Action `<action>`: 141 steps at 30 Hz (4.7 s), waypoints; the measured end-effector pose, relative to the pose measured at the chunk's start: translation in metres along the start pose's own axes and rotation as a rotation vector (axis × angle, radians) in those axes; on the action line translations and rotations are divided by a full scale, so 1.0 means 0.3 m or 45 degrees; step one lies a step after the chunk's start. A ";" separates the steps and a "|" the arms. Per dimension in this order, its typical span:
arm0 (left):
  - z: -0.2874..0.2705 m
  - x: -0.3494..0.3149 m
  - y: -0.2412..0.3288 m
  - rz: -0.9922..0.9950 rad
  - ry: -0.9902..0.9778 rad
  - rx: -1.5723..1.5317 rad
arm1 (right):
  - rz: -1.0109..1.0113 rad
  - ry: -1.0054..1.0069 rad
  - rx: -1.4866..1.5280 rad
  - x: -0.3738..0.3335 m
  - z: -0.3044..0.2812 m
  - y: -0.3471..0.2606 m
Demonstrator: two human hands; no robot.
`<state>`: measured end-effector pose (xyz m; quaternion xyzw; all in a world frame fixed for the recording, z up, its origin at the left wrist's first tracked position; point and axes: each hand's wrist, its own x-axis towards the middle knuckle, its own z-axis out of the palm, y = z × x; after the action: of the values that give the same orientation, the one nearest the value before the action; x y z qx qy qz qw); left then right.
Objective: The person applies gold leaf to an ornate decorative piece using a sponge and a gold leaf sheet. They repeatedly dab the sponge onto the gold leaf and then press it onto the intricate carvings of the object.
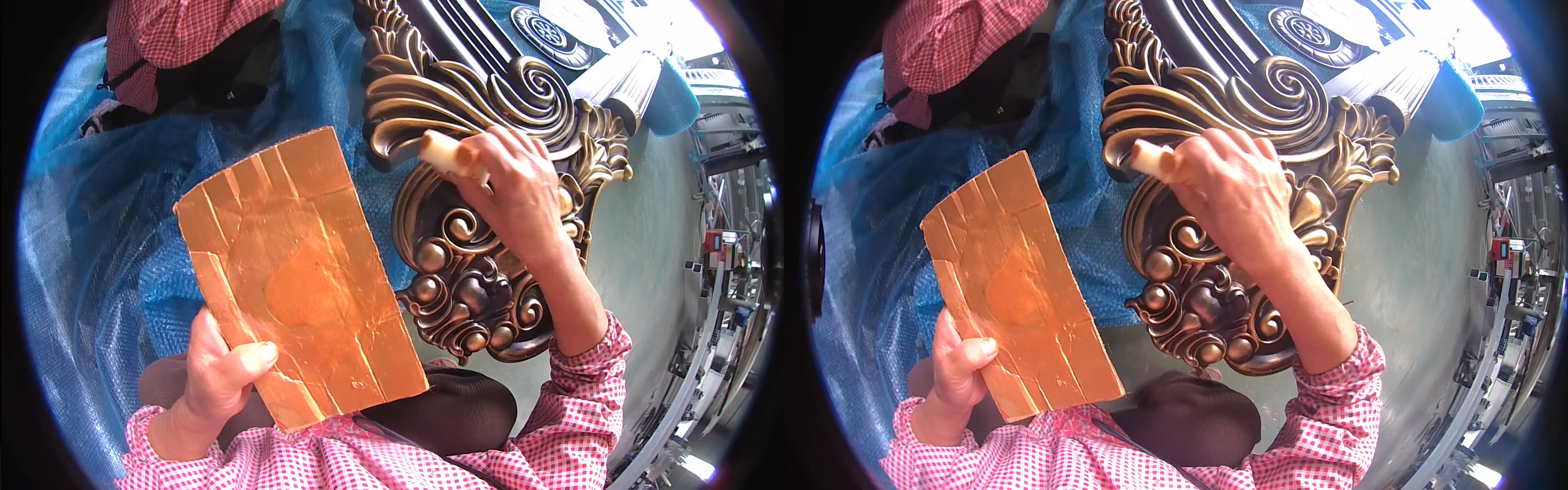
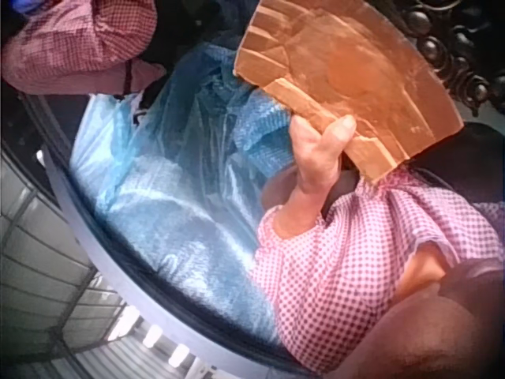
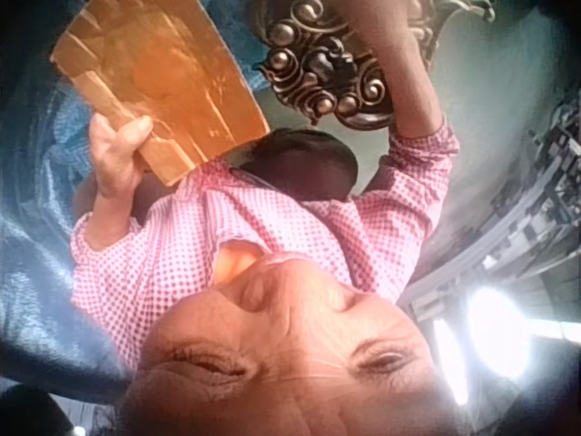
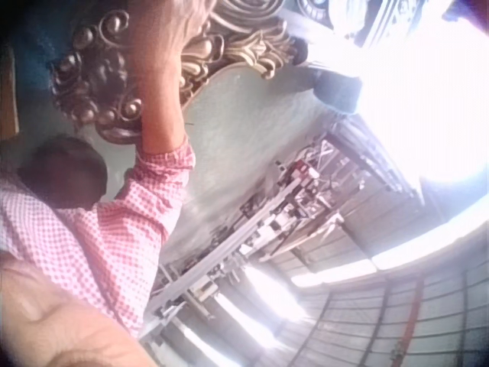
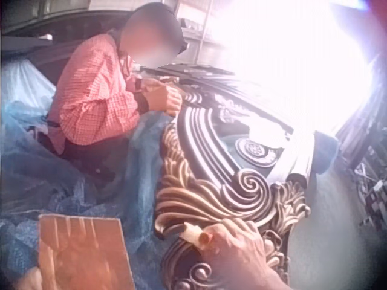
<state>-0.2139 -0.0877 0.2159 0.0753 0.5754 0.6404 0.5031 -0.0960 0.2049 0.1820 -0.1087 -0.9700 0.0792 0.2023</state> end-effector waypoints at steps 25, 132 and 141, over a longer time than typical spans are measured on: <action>0.000 -0.004 -0.007 0.039 0.075 0.054 | 0.111 -0.046 -0.050 -0.079 -0.080 0.057; -0.075 0.337 0.047 0.070 -0.337 0.152 | 0.238 -0.038 0.121 -0.038 -0.138 -0.415; -0.100 0.384 0.050 0.050 -0.489 -0.107 | 0.289 0.057 0.177 0.012 -0.108 -0.455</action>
<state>-0.2981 -0.0208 0.1629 0.1863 0.4401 0.6473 0.5938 -0.1102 0.0778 0.2397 -0.2051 -0.9389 0.1662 0.2208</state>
